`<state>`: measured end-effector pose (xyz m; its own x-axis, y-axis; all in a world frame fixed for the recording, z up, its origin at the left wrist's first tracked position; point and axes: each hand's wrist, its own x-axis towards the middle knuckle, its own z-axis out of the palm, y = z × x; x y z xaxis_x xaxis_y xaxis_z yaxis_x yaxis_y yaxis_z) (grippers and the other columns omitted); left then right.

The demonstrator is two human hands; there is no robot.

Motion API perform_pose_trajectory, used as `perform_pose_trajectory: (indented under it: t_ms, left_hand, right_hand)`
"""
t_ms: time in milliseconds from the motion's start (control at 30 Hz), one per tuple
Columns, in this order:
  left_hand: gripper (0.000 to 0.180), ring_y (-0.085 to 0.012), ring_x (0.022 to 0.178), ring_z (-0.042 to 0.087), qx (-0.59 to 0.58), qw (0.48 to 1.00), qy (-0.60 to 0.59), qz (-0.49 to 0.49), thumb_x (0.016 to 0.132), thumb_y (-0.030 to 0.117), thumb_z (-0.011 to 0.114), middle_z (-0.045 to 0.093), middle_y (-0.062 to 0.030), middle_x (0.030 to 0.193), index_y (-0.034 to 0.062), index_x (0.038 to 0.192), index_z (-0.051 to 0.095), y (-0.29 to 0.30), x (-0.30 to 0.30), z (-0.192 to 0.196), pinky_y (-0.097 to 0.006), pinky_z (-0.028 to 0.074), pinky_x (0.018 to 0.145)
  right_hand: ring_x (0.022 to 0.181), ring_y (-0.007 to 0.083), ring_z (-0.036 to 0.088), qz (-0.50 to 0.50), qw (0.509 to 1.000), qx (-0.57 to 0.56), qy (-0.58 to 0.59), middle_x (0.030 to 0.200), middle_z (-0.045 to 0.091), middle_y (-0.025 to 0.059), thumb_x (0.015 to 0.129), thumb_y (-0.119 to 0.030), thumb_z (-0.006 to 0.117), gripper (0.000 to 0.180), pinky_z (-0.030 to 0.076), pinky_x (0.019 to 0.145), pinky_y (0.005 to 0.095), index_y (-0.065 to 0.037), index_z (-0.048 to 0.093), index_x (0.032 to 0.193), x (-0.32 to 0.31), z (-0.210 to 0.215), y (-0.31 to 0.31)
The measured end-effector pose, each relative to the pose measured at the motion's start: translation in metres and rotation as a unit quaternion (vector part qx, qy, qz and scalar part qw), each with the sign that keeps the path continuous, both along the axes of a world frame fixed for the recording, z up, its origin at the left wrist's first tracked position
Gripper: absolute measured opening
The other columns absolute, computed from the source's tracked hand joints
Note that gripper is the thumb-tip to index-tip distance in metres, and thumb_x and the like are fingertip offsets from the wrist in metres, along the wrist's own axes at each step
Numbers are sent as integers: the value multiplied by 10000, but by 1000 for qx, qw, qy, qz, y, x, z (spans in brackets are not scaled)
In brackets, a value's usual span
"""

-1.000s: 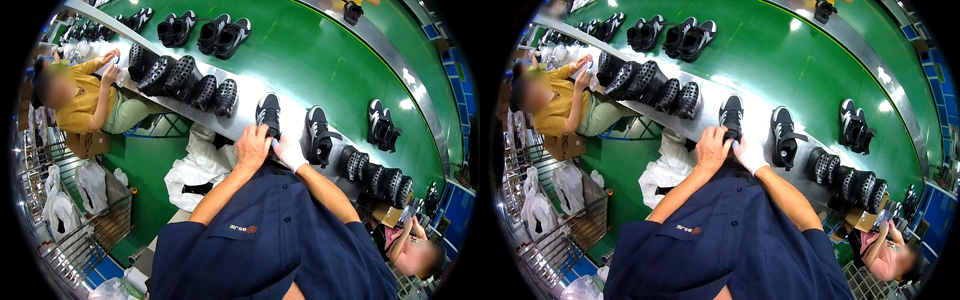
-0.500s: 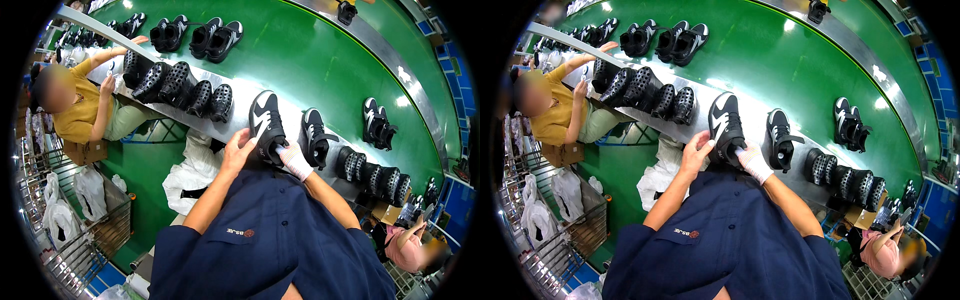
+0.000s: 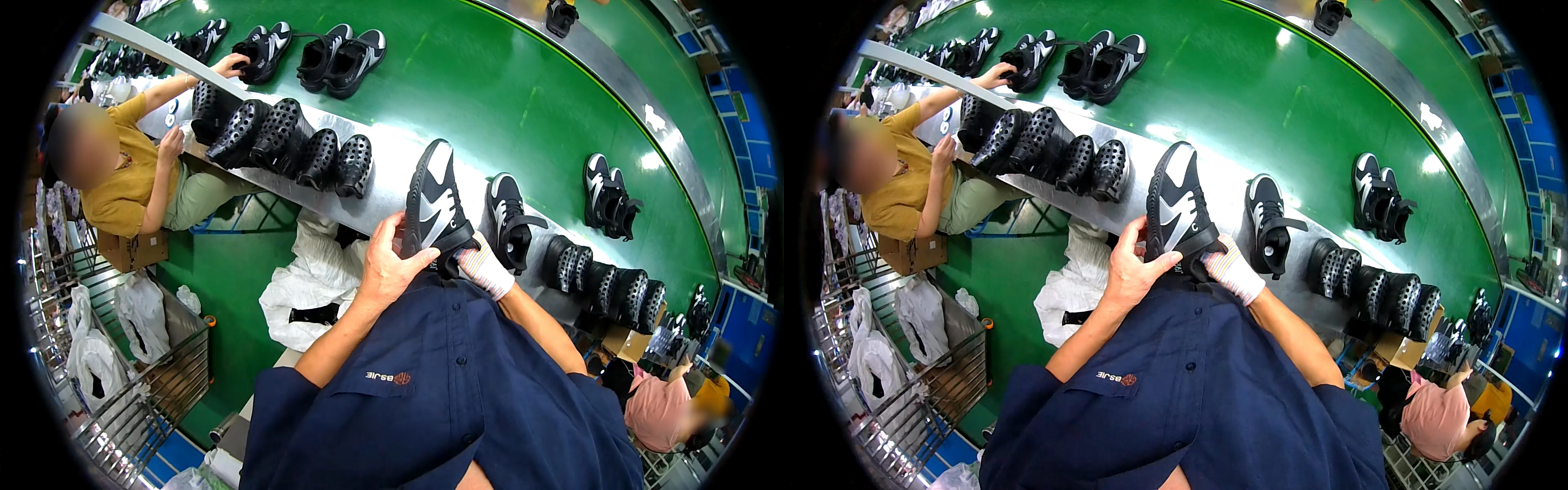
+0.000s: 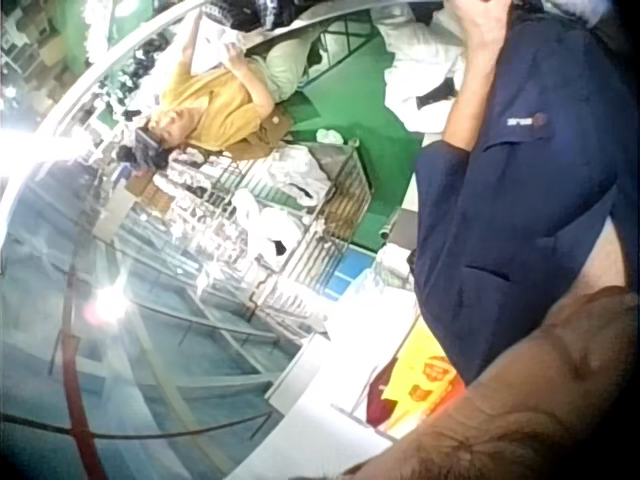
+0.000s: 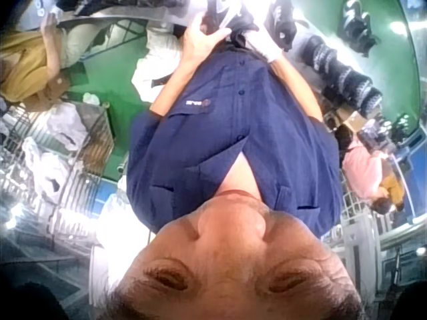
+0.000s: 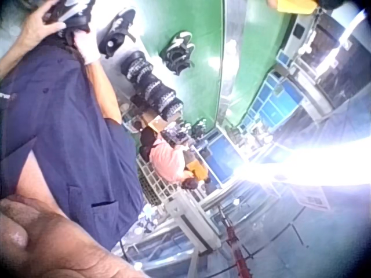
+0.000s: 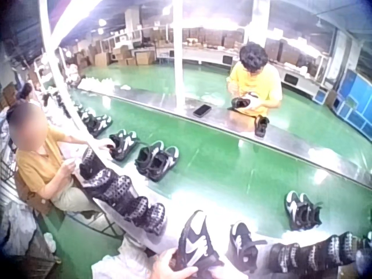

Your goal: The person handles black shoes on a conveyor belt, turning them over to check different sides and then places them into a large white bag.

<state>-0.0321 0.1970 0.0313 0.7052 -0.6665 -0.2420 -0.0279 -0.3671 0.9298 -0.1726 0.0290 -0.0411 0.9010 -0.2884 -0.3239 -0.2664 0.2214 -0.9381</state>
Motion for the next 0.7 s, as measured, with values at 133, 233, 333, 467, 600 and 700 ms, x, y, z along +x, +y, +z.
perform_pose_trajectory:
  t_ms: [133,233,333,467,600,700]
  left_hand:
    - [732,-193,1129,634,10,999,-33,18,804,259,897,644,-125,1238,-25,1384,552,-1,-7,1,-303,518,842]
    - [719,-193,1107,636,23,999,-41,15,812,245,888,635,-117,1237,-19,1390,553,-1,-8,4,-305,517,853]
    - [699,-184,1050,644,16,999,-31,24,840,216,863,643,-111,1221,-21,1414,542,-2,-7,-10,-313,530,858]
    - [650,-240,1067,662,113,977,125,132,908,308,783,640,-191,1280,10,1438,551,-5,6,-59,-354,534,940]
    - [679,-332,1152,645,139,990,-1,-31,911,334,759,631,-231,1300,21,1464,521,-16,5,-67,-424,521,983]
    - [506,-376,1107,615,191,956,-217,-39,898,266,760,635,-214,1185,13,1300,586,-12,-3,-41,-471,518,919]
  right_hand:
    - [953,151,689,-29,999,23,-13,1010,754,80,984,-53,617,176,554,834,345,-54,705,1137,-1,-4,5]
    - [957,158,691,-41,998,39,-8,1010,755,100,983,-57,621,175,554,844,349,-51,704,1137,-2,-10,8]
    - [971,197,706,-4,998,-64,25,1021,757,125,973,-61,617,180,553,852,358,-30,693,1133,-8,-4,7]
    - [981,451,697,-55,959,-214,177,986,726,271,942,-166,615,229,554,856,455,46,666,1014,28,29,15]
    - [906,480,686,-19,900,-357,250,899,698,314,967,-294,607,359,533,840,546,59,672,954,40,-25,19]
    - [872,422,715,21,964,-170,205,887,710,272,993,-307,598,350,541,785,494,37,658,972,27,31,8]
